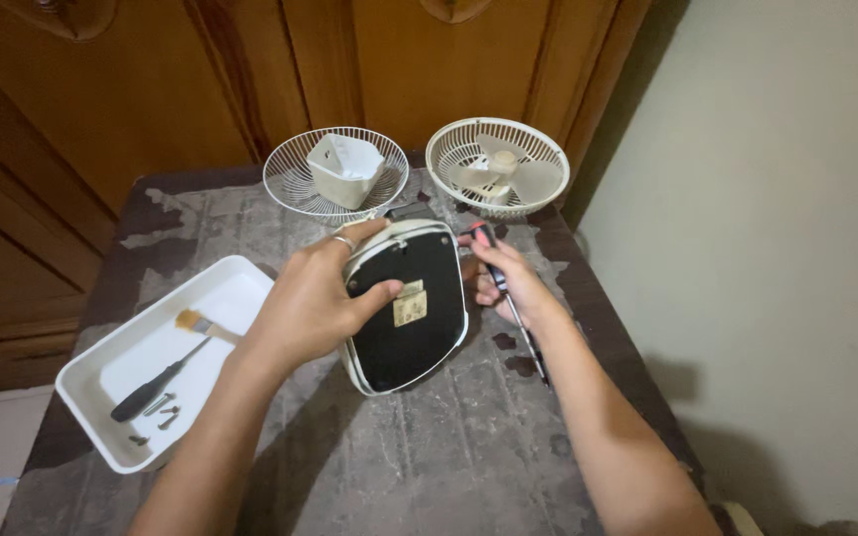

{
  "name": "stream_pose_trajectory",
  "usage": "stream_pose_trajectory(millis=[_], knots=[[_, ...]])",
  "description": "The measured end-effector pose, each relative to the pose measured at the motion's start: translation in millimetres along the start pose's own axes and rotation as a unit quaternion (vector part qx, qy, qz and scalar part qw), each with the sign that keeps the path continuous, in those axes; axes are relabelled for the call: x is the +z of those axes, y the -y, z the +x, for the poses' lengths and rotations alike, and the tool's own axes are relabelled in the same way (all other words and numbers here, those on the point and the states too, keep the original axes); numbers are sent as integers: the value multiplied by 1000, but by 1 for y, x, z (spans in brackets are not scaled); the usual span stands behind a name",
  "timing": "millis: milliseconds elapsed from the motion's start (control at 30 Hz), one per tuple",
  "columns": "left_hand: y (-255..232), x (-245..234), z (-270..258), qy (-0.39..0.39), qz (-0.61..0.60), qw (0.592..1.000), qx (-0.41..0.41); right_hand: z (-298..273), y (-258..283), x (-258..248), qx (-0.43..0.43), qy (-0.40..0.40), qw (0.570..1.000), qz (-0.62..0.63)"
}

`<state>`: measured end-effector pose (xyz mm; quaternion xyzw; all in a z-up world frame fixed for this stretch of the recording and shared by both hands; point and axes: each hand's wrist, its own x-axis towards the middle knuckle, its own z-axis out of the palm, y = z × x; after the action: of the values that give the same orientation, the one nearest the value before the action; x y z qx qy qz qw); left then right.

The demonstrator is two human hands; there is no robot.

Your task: The person reassembles a disassembled electric fan on a table. They attach the motor assembly to the base, secure it with a screwdriver, then fit the front grille and fasten it with a knob.

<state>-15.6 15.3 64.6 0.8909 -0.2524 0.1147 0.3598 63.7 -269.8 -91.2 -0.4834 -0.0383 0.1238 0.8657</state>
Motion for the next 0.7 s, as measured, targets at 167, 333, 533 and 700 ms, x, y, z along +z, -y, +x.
stream_pose_trajectory(millis=[167, 333, 533, 700], knots=[[-4, -4, -2, 19, 14, 999, 36, 8, -8, -17, -7, 21, 1000, -2], [-30, 31, -13, -71, 2, 996, 51, 13, -12, -20, -36, 5, 999, 25], [-59, 64, -39, -147, 16, 982, 116, 14, -4, -26, 18, -26, 999, -16], [-67, 70, -49, -138, 34, 973, 181, 26, -3, -48, 67, -20, 997, -25]])
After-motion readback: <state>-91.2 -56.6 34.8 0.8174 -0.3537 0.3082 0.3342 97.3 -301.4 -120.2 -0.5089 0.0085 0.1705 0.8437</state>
